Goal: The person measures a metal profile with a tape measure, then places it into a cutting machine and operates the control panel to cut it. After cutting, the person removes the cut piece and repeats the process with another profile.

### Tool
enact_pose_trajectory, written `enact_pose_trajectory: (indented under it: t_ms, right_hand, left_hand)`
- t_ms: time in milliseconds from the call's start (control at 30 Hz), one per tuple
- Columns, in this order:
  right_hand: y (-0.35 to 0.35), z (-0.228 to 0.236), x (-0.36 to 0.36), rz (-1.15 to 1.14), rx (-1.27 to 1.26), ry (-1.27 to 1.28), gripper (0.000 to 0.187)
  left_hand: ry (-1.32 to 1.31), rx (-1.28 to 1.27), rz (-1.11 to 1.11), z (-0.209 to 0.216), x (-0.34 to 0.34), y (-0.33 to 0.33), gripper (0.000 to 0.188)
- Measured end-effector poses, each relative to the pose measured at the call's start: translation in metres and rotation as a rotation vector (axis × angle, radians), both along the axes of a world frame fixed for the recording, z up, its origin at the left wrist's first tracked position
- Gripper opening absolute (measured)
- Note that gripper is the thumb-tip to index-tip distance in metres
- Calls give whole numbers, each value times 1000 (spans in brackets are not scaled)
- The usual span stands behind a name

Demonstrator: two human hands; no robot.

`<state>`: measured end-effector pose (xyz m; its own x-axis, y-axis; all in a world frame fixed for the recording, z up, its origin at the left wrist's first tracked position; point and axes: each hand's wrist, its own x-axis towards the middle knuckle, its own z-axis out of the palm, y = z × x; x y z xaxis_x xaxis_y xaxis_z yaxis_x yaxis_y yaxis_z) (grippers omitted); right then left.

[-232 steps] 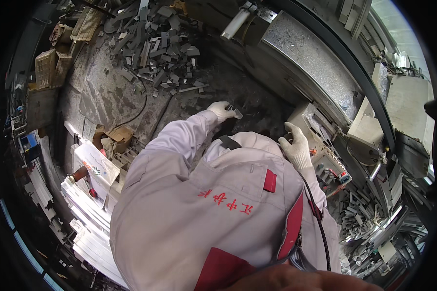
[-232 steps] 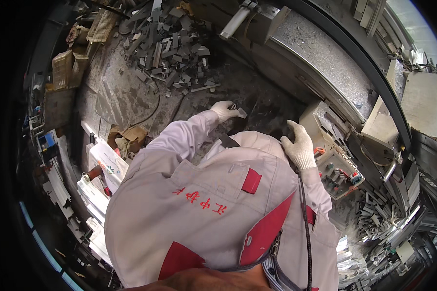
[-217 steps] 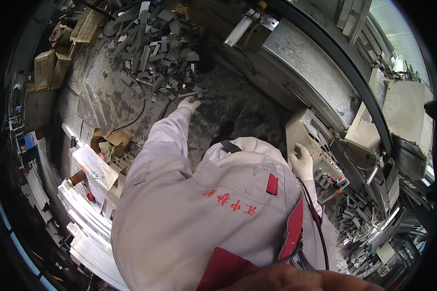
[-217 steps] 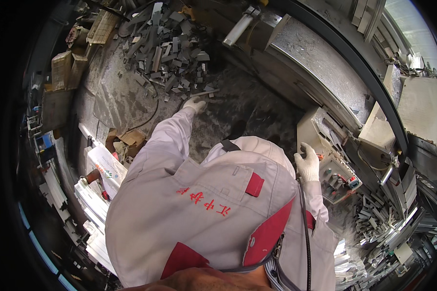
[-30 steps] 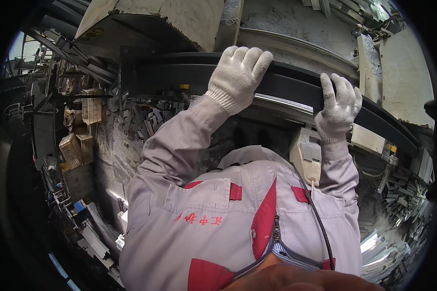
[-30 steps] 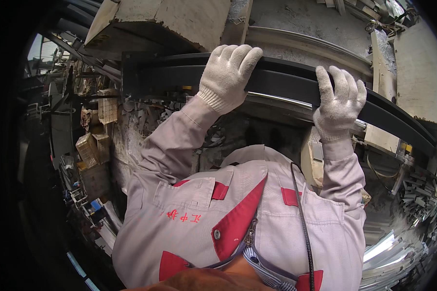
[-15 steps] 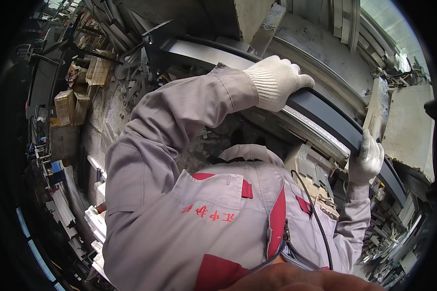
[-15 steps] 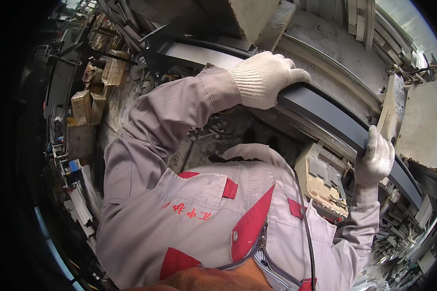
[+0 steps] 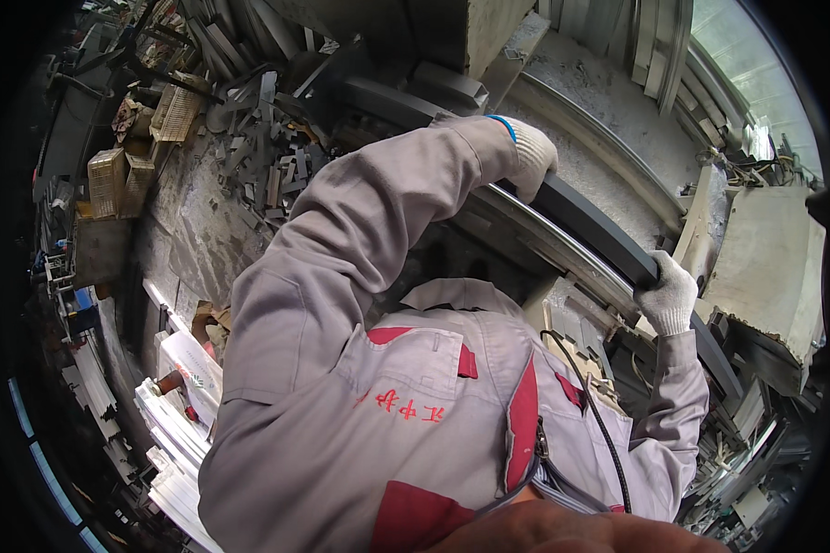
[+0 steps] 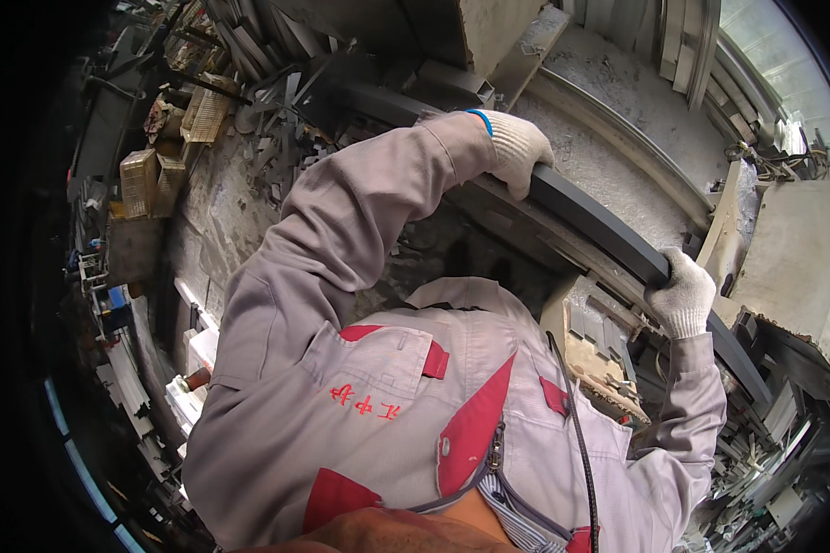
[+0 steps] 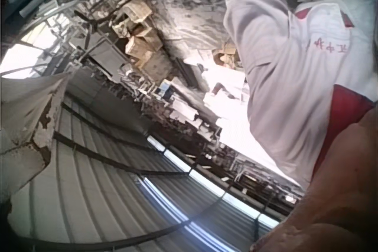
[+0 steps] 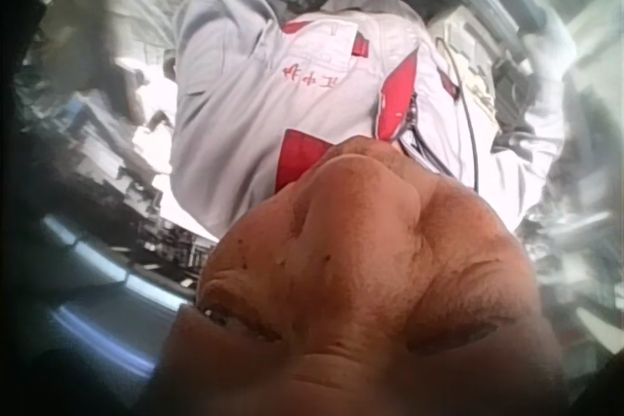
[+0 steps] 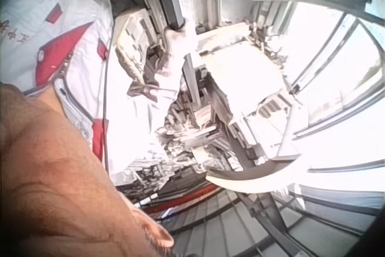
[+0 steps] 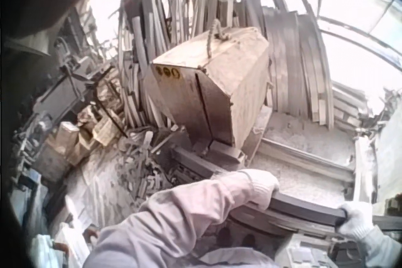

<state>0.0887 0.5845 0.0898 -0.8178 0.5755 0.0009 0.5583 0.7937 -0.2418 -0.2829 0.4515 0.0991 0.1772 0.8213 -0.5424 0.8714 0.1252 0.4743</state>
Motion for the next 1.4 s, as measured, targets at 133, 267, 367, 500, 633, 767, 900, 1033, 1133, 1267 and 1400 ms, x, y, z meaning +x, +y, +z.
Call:
enact_pose_trajectory:
  t_ms: [133,267,367,500,633,767,900,1033,1133,1267,1400]
  right_hand:
    - [4,6,-4,-31,-105,-164,43]
    - [19,6,-10,-1,-203,-209,50]
    - [36,4,-15,41,-362,-233,54]
    - [52,-1,-23,116,-513,-216,68]
    - [71,-7,-25,139,-583,-183,86]
    - [91,-18,-18,75,-681,-121,98]
    - [109,-23,-5,53,-704,-165,102]
    - [122,-33,-5,64,-730,-188,103]
    - [127,-40,-5,117,-731,-247,103]
    - [127,-43,-4,76,-757,-228,102]
    - [125,-52,-4,36,-850,-167,99]
  left_hand:
    - [100,197,53,-19,10,-22,59]
    - [312,662,164,-48,45,-57,80]
    - [477,1015,153,-79,69,-80,88]
    - [696,982,170,-102,60,-54,62]
    - [678,850,146,-96,50,-32,54]
    - [614,777,143,-88,56,-13,46]
    - [509,798,162,-93,67,-2,43]
    - [477,770,189,-97,67,2,46]
    - [482,669,168,-101,68,-2,45]
    - [524,669,158,-100,69,0,48]
    - [521,638,151,-103,67,1,47]
